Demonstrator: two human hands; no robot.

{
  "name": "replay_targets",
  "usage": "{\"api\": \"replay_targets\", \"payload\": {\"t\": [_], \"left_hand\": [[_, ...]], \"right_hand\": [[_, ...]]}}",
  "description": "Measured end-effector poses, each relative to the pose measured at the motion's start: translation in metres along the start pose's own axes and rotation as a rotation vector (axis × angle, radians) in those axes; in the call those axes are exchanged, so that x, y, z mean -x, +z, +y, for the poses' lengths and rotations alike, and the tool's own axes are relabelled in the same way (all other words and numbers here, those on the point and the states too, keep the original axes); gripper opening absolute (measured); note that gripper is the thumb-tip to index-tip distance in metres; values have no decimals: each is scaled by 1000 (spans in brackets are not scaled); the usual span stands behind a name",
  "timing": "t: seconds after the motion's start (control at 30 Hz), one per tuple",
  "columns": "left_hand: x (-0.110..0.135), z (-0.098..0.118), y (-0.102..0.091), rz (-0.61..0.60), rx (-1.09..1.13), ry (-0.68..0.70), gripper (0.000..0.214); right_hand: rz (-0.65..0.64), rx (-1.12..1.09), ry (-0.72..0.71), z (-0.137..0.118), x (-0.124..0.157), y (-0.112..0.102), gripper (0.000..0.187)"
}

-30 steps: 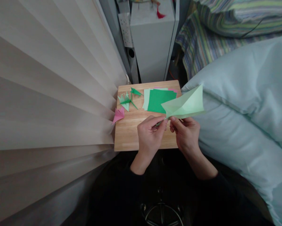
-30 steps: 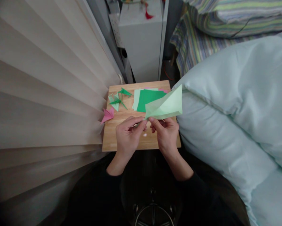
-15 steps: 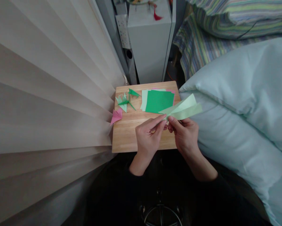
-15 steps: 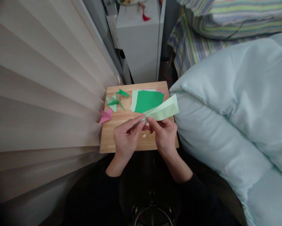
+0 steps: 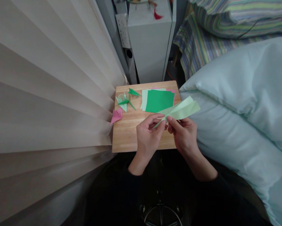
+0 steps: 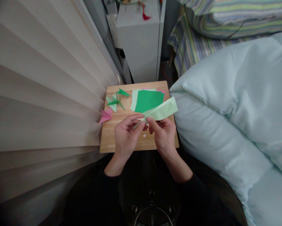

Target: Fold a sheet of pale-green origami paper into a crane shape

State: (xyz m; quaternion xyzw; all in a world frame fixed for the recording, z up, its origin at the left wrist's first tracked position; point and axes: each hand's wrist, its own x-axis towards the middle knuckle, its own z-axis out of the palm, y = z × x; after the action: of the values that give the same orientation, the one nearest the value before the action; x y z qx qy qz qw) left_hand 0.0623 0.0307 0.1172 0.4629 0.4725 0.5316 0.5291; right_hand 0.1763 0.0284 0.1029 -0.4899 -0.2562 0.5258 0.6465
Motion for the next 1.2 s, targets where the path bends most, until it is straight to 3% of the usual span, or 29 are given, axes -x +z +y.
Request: {"api": "replay_targets", "payload": {"t": [0.33, 0.43, 0.57, 0.83, 1.2], "left_hand": [[0, -3, -1, 70, -87, 69, 19], [0, -3, -1, 109, -62, 89, 16], [-2, -2, 0, 128, -10, 92, 15], [-3, -4, 0, -1, 15, -65, 26], [1, -7, -2, -79, -83, -43, 23]], "right_hand": [[0, -10, 77, 5, 3, 1, 26], [5, -46, 209, 4, 6, 3, 35], [-90, -140, 382, 0, 9, 5, 41], [-32, -190, 230, -4, 2, 4, 43], [-70, -146, 296, 6, 2, 0, 46]]}}
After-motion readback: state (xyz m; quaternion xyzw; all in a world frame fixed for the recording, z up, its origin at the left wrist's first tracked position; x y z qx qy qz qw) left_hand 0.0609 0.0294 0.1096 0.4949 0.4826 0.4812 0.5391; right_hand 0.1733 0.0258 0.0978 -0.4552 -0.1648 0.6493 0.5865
